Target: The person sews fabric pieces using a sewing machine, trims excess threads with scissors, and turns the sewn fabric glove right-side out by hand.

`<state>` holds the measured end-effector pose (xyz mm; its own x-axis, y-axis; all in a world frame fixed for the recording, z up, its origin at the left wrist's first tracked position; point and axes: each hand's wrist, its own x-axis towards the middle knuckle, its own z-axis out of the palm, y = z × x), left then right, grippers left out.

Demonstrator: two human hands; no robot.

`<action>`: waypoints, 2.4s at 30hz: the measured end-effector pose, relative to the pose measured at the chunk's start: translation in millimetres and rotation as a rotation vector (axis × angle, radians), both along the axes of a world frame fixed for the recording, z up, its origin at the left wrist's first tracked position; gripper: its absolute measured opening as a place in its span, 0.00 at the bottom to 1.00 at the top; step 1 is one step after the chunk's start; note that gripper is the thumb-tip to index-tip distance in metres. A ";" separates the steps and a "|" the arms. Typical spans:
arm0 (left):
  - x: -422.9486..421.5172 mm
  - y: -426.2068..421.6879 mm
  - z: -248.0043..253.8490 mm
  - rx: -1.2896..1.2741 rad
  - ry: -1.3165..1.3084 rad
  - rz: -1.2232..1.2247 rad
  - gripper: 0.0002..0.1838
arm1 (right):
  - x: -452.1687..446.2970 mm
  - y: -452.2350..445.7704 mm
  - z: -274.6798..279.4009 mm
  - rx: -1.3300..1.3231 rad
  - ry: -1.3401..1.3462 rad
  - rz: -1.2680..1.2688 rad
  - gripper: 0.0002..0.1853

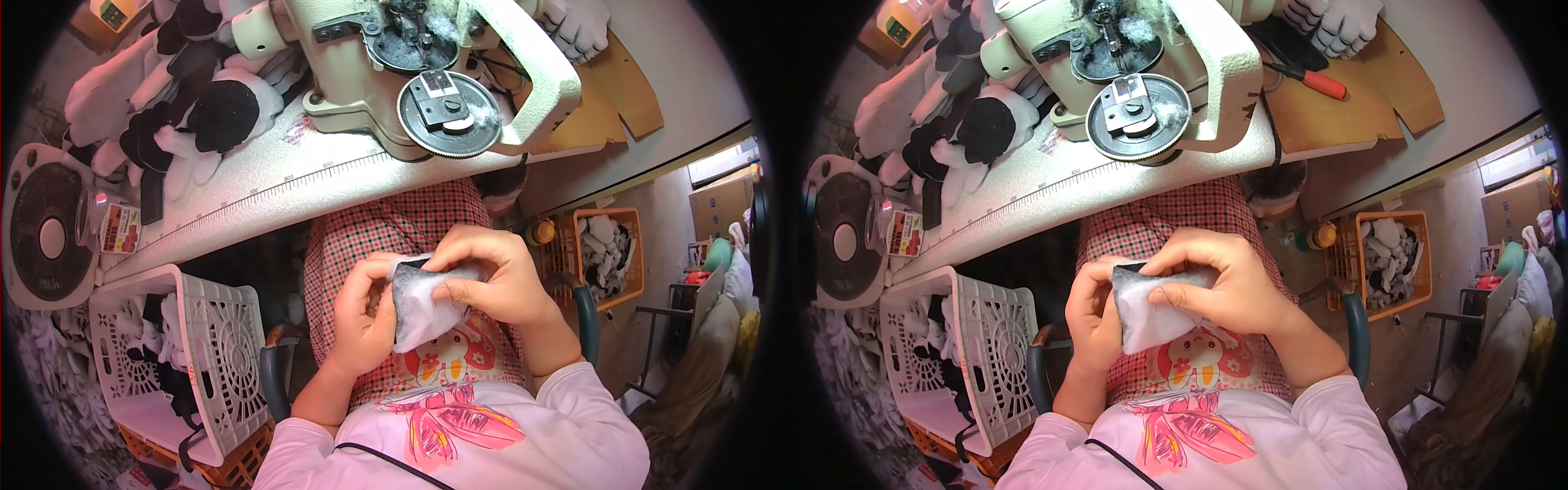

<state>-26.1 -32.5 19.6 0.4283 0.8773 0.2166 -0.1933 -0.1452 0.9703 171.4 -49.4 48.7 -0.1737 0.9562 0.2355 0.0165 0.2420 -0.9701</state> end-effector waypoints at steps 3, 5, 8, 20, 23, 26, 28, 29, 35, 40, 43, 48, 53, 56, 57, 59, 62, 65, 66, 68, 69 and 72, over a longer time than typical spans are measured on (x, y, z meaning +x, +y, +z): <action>-2.0 -3.5 -2.2 0.065 -0.007 0.023 0.10 | -0.4 -1.0 -2.4 -0.181 0.100 -0.029 0.11; -1.5 -2.2 -2.1 0.131 0.005 0.029 0.10 | -1.3 -0.8 -2.8 -0.174 0.114 -0.028 0.11; -0.9 -1.4 -3.5 0.248 0.027 0.053 0.10 | -3.3 -1.9 -2.5 -0.173 0.133 -0.031 0.11; 7.9 -0.8 14.9 0.079 -0.145 -0.004 0.11 | -9.0 -5.9 5.7 0.044 -0.079 -0.152 0.08; 9.4 -2.1 21.0 -0.048 -0.106 0.026 0.12 | -12.1 -6.6 6.3 0.105 -0.131 -0.184 0.08; 7.8 1.6 18.7 -0.011 0.011 0.110 0.12 | -7.7 -5.7 9.3 0.132 -0.150 -0.218 0.07; 6.5 7.4 15.4 0.048 0.025 0.142 0.12 | 0.0 -8.3 10.1 0.111 -0.152 -0.287 0.07; 6.4 10.4 13.8 0.143 -0.001 0.182 0.12 | 6.1 -10.7 11.0 0.078 -0.114 -0.308 0.07; 0.2 26.3 17.0 0.443 0.042 0.264 0.12 | 38.0 -25.3 23.0 0.199 -0.324 -0.396 0.07; 4.5 29.4 23.7 0.546 0.078 0.211 0.12 | 3.9 -10.4 37.9 0.359 -0.529 -0.306 0.13; 5.5 30.2 25.2 0.517 0.051 0.204 0.12 | 1.8 -2.3 28.0 0.316 -0.475 -0.226 0.12; 15.7 42.9 18.3 0.405 0.000 0.187 0.11 | 5.9 10.5 10.4 0.224 -0.294 -0.248 0.10; 36.8 73.3 14.2 0.314 -0.003 0.197 0.08 | 28.0 43.0 -8.5 0.101 -0.124 -0.301 0.08; 56.0 96.4 27.1 0.419 0.036 0.244 0.09 | 37.6 55.7 -15.0 -0.069 0.044 -0.430 0.12; 59.9 103.4 30.0 0.433 0.021 0.250 0.09 | 41.5 63.9 -8.3 -0.018 0.059 -0.435 0.13; 65.9 113.8 34.5 0.425 0.008 0.287 0.10 | 40.9 76.2 18.6 0.043 0.072 -0.465 0.13; 72.2 119.9 39.7 0.451 -0.079 0.338 0.09 | 57.2 91.2 41.0 0.150 -0.176 -0.313 0.15; 69.0 123.3 43.8 0.477 -0.115 0.405 0.08 | 61.3 102.3 53.8 0.302 -0.320 -0.234 0.14; 68.1 123.2 48.4 0.464 -0.145 0.435 0.08 | 60.7 105.8 57.7 0.366 -0.418 -0.194 0.12; 64.5 124.3 52.0 0.507 -0.119 0.440 0.08 | 58.9 109.7 63.1 0.553 -0.539 -0.241 0.12; 63.3 124.6 52.4 0.503 -0.150 0.438 0.08 | 58.9 112.8 62.5 0.646 -0.598 -0.261 0.11; 64.4 125.5 50.9 0.482 -0.202 0.444 0.09 | 60.6 123.5 53.8 0.831 -0.614 -0.287 0.10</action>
<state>38.3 93.0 70.5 -0.0396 0.7458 0.6650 -0.1854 -0.6594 0.7285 232.0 74.1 102.5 -0.2785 0.5599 0.7803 0.6064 0.7326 -0.3093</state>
